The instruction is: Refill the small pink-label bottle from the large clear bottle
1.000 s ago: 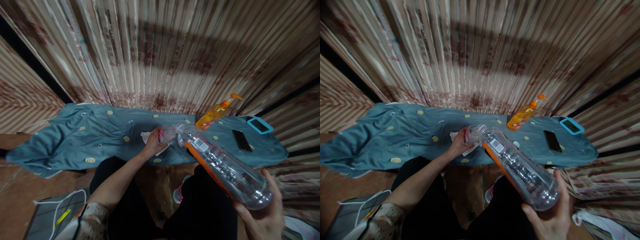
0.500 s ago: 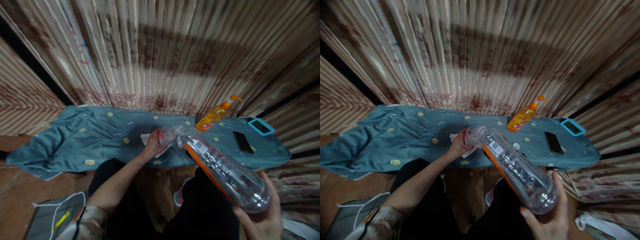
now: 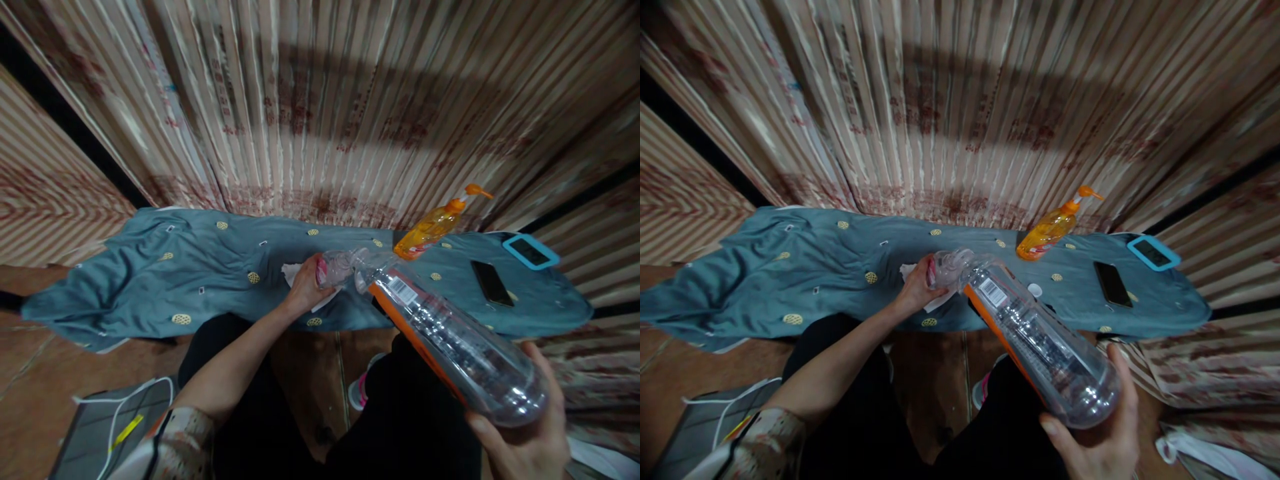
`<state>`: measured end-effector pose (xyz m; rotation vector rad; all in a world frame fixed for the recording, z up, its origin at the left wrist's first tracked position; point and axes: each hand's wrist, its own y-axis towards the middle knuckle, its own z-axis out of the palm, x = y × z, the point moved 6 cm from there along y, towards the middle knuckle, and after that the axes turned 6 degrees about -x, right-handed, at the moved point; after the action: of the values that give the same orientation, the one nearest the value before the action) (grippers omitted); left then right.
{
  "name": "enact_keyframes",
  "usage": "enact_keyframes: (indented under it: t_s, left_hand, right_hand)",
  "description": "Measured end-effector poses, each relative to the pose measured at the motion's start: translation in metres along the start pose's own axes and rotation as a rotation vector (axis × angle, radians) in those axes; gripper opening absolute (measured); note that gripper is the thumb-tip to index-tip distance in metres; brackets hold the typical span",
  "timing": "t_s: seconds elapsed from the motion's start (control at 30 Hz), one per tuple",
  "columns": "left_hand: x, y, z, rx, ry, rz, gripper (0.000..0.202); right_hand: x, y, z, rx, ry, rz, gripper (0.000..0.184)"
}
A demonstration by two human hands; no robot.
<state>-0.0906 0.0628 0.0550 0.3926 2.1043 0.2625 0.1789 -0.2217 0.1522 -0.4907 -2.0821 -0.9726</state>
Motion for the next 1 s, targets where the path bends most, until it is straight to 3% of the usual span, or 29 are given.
enact_keyframes:
  t_s: [0.33,0.57,1.0]
  left_hand:
    - [0.004,0.002,0.001,-0.014,-0.016,0.016,0.09]
    - [0.008,0.003,0.002,-0.037,-0.013,0.038,0.09]
    - [0.009,0.003,0.001,-0.035,-0.01,0.002,0.09]
  right_hand:
    - [0.011,0.0,0.001,-0.015,-0.003,0.007,0.114]
    - [-0.002,0.0,0.0,-0.041,0.03,-0.065,0.113]
    - [0.013,-0.006,0.002,-0.064,0.054,-0.103,0.109]
